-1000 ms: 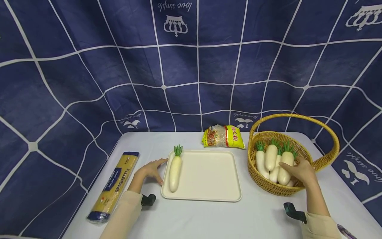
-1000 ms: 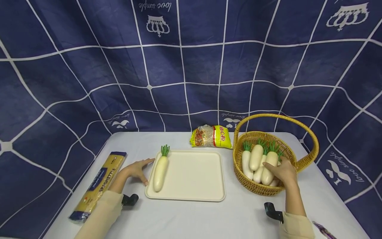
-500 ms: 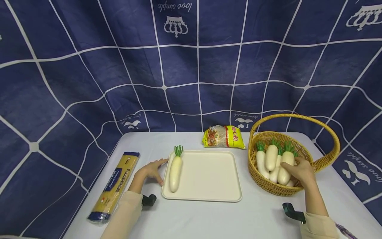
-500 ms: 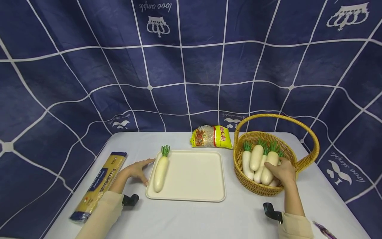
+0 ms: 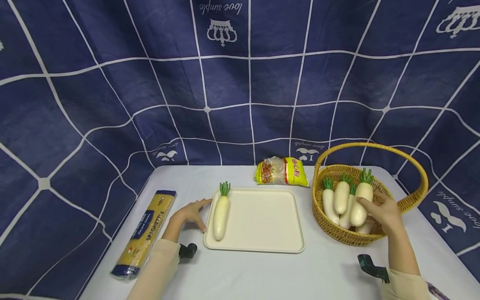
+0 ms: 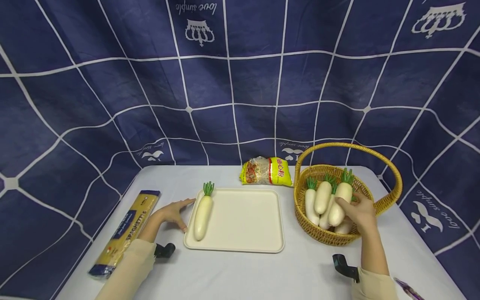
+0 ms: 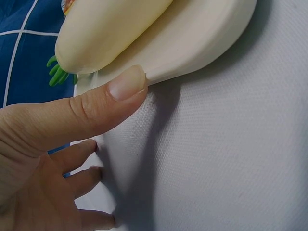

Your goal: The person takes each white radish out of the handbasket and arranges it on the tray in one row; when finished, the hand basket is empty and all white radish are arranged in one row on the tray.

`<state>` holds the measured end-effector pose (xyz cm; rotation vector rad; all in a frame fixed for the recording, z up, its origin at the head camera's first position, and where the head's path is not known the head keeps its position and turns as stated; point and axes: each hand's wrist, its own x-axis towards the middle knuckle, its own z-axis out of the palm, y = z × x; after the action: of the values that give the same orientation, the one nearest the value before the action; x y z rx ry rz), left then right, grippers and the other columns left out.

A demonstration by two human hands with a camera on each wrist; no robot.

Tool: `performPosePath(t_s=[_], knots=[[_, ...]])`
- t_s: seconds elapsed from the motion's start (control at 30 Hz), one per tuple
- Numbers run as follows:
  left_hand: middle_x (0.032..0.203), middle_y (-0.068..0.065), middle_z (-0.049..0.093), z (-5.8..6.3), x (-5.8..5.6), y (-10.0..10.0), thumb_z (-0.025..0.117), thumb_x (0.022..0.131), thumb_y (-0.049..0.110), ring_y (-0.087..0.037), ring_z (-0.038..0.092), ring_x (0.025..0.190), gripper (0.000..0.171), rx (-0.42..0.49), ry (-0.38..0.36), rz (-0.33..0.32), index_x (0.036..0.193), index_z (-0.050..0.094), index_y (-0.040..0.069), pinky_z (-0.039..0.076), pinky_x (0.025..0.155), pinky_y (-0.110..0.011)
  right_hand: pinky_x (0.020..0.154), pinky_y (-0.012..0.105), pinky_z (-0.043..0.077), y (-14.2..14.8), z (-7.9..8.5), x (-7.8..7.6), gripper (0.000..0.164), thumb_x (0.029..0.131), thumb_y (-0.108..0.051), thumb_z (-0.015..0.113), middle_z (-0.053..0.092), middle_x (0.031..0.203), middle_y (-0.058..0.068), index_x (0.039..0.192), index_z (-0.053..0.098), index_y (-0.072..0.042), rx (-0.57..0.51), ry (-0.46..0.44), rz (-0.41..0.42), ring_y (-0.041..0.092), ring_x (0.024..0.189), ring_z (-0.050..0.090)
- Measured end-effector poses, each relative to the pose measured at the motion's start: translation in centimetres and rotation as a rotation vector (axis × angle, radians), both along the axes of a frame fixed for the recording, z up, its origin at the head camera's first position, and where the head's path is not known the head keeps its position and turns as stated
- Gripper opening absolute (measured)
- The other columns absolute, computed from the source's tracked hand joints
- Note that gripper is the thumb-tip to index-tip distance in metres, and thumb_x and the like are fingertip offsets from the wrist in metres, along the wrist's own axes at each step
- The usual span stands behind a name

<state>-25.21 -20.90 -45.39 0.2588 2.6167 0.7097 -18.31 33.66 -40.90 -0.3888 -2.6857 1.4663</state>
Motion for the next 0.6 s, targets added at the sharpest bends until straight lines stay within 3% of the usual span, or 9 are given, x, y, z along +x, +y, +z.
performPosePath(t_s=[0.17,0.6], knots=[[0.149,-0.026,0.027,-0.1,0.1,-0.1,0.09,0.048,0.012,-0.051,0.02,0.135,0.11,0.005,0.004,-0.002,0.144,0.037,0.009,0.016,0.108,-0.066,0.065,0.03,0.059,-0.3,0.6,0.1,0.084,0.092,-0.034,0.057,0.055,0.097,0.015,0.142,0.012,0.017,-0.132,-0.008,0.022,0.003,0.066,0.063],[0.148,-0.027,0.028,0.1,0.1,0.1,0.09,0.048,0.012,-0.051,0.021,0.135,0.109,-0.003,0.014,0.0,0.143,0.038,0.009,0.017,0.108,-0.066,0.066,0.027,0.059,-2.0,1.5,1.5,0.084,0.092,-0.031,0.059,0.054,0.091,-0.001,0.144,0.01,0.013,-0.22,0.014,0.068,0.003,0.07,0.062]])
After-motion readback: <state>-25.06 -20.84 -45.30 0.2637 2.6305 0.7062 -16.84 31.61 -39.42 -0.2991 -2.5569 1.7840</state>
